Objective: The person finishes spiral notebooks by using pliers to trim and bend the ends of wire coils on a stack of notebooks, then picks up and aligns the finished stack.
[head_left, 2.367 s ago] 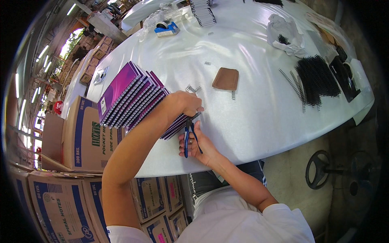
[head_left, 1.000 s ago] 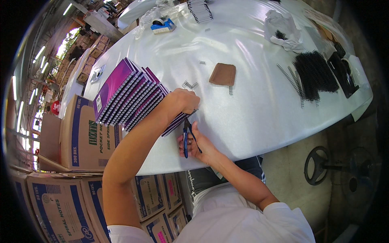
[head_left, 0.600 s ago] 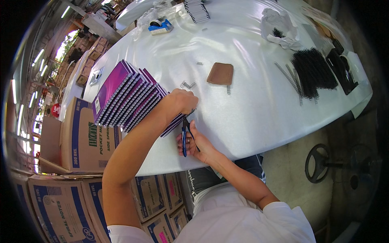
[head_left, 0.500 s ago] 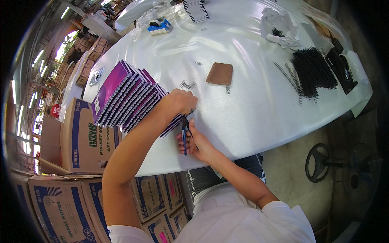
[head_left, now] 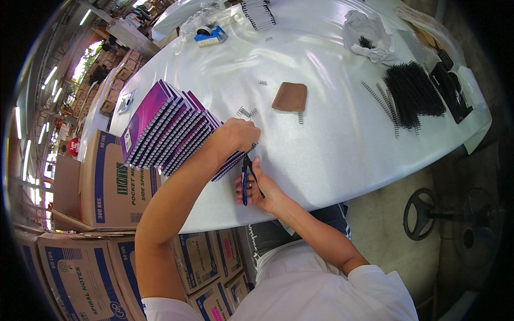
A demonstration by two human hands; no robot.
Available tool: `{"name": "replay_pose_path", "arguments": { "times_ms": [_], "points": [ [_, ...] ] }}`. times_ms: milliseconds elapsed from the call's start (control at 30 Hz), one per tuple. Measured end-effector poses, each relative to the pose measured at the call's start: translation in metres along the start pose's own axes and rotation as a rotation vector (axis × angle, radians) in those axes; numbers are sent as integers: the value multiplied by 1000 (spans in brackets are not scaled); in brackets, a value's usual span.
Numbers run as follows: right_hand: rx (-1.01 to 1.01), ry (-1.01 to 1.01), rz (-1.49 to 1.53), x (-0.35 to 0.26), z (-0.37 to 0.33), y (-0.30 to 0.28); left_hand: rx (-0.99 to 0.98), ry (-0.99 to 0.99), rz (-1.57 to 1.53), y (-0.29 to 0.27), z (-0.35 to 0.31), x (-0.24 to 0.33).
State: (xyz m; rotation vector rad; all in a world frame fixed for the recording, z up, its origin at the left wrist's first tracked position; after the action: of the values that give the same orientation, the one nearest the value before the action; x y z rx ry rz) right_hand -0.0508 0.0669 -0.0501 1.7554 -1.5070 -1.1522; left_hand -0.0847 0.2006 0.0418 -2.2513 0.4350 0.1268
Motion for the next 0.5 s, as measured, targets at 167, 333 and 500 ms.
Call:
{"name": "replay_pose_path", "arguments": {
  "times_ms": [167, 333, 500],
  "points": [
    [-89, -33, -29, -5, 1, 7, -19, -16, -15, 2, 2, -4],
    [-47, -38, -18, -13, 5, 10, 20, -58, 0, 7, 8, -20],
    [-70, -4, -48, -13, 13, -3, 56, -73, 24, -5, 8, -10]
  ]
}}
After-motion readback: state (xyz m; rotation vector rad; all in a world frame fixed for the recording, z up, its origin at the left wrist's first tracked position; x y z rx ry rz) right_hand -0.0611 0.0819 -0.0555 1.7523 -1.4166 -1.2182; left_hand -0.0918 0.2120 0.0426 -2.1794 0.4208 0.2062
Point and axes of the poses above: each hand's wrist, its own z-axis towards the middle knuckle, its own y-axis out of the palm, x = y × z, the point moved 10 cm from there along z, towards the middle knuckle, and after that the axes turned 1 degree about y, right-handed, at the moved point
